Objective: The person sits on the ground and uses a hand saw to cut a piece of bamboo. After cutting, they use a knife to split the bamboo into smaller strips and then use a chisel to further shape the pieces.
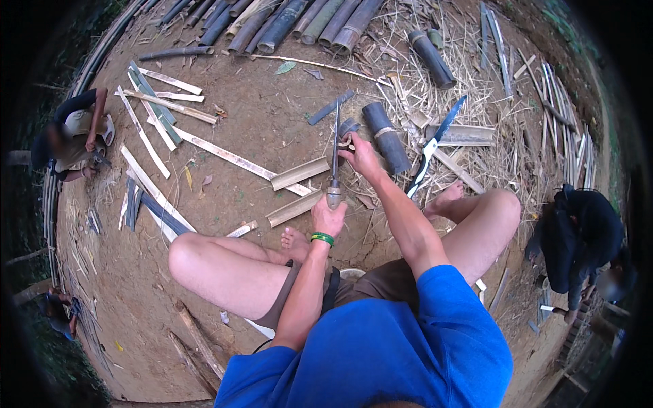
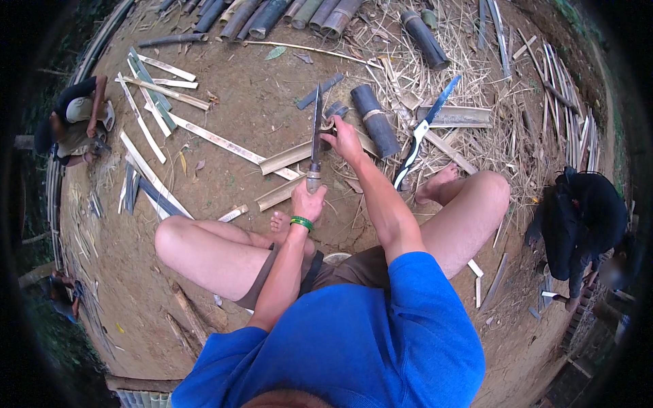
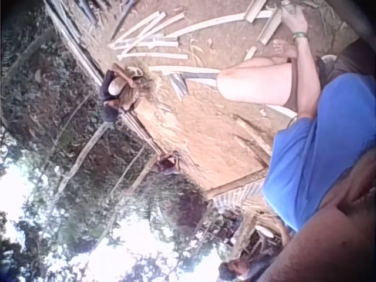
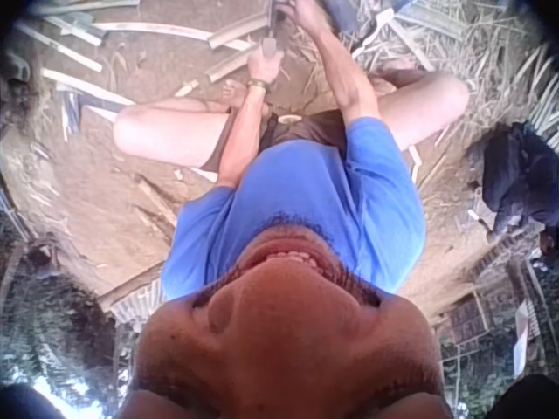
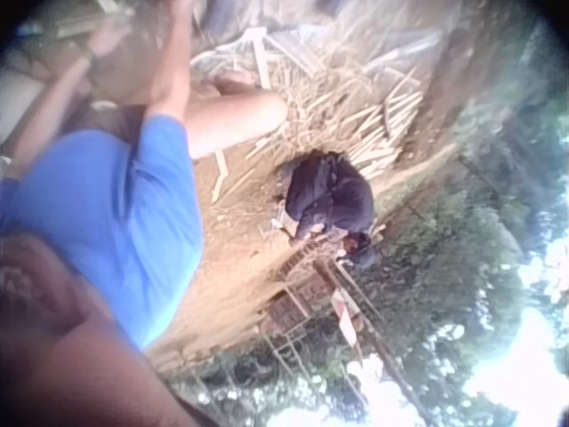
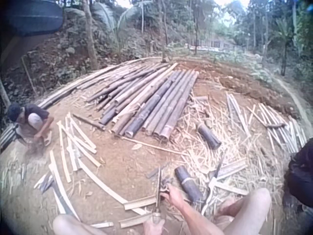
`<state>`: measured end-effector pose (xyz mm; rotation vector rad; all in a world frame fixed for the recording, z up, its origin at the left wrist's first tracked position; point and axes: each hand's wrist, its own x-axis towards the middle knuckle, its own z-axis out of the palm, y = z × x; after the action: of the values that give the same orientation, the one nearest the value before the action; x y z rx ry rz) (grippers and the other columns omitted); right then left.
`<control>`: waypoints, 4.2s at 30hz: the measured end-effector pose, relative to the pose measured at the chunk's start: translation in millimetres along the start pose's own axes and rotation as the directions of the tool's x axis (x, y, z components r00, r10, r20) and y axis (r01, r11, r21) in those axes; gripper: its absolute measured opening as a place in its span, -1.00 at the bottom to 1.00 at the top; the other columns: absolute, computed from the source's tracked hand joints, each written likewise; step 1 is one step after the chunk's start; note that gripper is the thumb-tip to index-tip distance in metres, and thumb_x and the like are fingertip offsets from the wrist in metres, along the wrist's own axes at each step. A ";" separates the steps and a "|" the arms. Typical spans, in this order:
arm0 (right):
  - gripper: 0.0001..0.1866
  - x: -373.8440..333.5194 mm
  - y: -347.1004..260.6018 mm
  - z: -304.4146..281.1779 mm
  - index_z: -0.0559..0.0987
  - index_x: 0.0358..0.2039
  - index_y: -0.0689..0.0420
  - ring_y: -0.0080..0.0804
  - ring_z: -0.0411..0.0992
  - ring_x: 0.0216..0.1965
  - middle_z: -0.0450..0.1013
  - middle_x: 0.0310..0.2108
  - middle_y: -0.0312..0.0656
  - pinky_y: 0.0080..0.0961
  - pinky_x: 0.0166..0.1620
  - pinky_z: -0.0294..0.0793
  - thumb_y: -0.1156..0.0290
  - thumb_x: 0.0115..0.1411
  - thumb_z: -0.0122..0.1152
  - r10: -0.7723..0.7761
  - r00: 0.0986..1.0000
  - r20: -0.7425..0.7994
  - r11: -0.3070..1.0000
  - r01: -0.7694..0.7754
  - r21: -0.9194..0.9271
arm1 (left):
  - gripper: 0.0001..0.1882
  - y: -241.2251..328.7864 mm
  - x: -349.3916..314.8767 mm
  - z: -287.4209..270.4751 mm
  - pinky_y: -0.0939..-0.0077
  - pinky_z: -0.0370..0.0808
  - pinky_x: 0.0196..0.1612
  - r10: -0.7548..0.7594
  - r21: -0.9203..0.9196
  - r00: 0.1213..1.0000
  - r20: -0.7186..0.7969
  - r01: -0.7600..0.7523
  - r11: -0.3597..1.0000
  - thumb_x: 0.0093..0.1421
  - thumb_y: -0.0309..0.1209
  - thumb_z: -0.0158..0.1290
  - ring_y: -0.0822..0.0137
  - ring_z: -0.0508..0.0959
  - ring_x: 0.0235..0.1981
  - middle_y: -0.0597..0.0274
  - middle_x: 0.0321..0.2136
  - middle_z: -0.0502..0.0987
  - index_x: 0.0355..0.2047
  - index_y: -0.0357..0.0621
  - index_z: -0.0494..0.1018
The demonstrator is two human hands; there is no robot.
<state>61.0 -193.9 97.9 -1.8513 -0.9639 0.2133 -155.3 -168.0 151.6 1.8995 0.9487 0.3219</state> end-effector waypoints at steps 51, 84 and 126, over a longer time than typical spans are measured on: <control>-0.57 60.7 -17.3 -73.9 0.62 0.08 0.08 0.10 0.58 -0.09 0.60 -0.13 0.15 -0.17 0.06 0.53 0.17 0.25 0.20 0.115 0.777 0.619 0.958 0.079 -0.276 | -0.72 16.0 -6.4 0.0 -0.03 0.50 -0.25 -0.041 0.029 0.999 0.009 0.040 0.999 0.03 -0.25 0.18 -0.24 0.59 -0.40 -0.19 -0.50 0.58 -0.41 -0.24 0.51; -0.68 91.2 -22.3 -76.2 0.69 -0.09 0.07 -0.01 0.59 -0.24 0.63 -0.27 0.03 -0.17 -0.12 0.55 0.18 0.25 0.23 0.141 0.629 0.764 0.915 0.211 -0.343 | -0.72 34.3 -12.2 -6.4 -0.05 0.51 -0.27 -0.082 0.076 0.996 0.024 0.080 0.994 0.04 -0.26 0.18 -0.26 0.61 -0.38 -0.21 -0.51 0.59 -0.38 -0.27 0.51; -0.63 91.7 -28.4 -78.2 0.67 0.02 -0.01 0.00 0.59 -0.20 0.63 -0.22 0.06 -0.19 -0.07 0.55 0.17 0.25 0.25 0.214 0.603 0.769 0.912 0.160 -0.379 | -0.71 12.1 -11.0 4.9 -0.04 0.49 -0.29 -0.005 0.069 1.000 -0.019 0.007 0.998 0.01 -0.25 0.21 -0.25 0.58 -0.41 -0.19 -0.54 0.56 -0.42 -0.24 0.48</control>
<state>148.9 -178.8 183.8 -2.1862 -1.7055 1.0132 -153.9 -182.0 161.2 1.9591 0.9893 0.3074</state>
